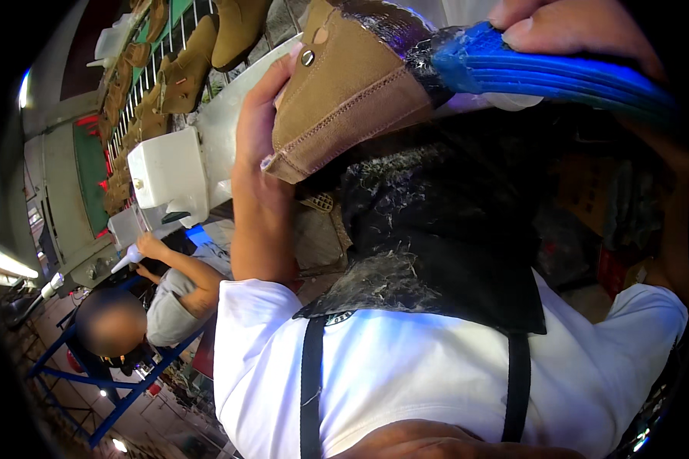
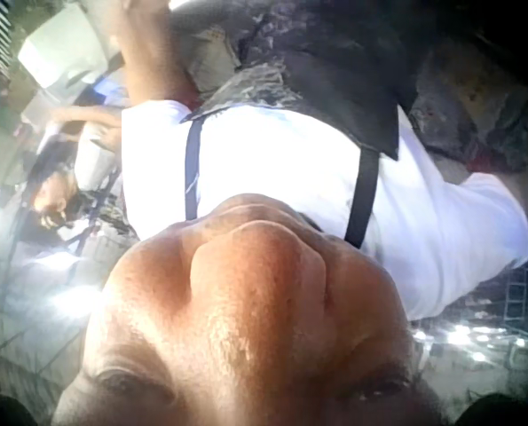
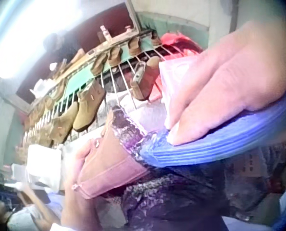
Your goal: The person applies liquid adhesive to the soles and edges of several tan boots using a brush and then places each boot onto a moving conveyor rack.
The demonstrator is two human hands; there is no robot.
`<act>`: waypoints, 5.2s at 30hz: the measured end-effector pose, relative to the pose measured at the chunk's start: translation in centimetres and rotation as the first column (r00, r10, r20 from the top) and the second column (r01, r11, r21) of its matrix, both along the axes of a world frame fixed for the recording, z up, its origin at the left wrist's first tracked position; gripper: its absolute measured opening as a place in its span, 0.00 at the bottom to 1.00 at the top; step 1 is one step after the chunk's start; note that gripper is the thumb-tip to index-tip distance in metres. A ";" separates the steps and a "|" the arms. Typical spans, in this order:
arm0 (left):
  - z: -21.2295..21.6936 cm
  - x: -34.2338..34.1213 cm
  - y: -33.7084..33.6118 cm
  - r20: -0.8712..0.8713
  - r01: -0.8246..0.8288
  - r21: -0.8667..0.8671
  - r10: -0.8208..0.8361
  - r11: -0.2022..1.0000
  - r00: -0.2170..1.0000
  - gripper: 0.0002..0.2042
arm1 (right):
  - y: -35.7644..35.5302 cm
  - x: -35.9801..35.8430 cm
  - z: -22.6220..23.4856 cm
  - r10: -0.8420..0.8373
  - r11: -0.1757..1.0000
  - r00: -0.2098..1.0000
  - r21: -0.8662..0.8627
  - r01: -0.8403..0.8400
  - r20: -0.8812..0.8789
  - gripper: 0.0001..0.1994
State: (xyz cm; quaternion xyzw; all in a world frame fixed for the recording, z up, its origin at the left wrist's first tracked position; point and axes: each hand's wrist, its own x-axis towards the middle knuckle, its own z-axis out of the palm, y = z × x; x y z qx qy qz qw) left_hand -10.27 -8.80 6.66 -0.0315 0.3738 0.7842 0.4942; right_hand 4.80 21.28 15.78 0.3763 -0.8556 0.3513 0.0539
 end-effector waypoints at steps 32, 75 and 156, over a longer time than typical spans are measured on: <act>-2.2 10.4 -2.8 0.738 -0.060 0.384 -0.267 0.922 0.620 0.17 | 1.7 -4.3 -0.3 0.160 0.974 0.987 -0.167 -0.153 0.032 0.13; -3.8 12.7 -2.2 0.762 -0.102 0.586 -0.503 0.804 0.408 0.09 | 0.6 -5.0 -4.9 0.509 0.782 0.861 -0.419 -0.461 0.002 0.12; -4.2 2.2 -4.2 -0.159 0.227 0.434 -0.173 0.872 0.972 0.24 | 3.1 4.3 -4.4 -0.390 0.206 0.844 -0.858 0.471 0.369 0.13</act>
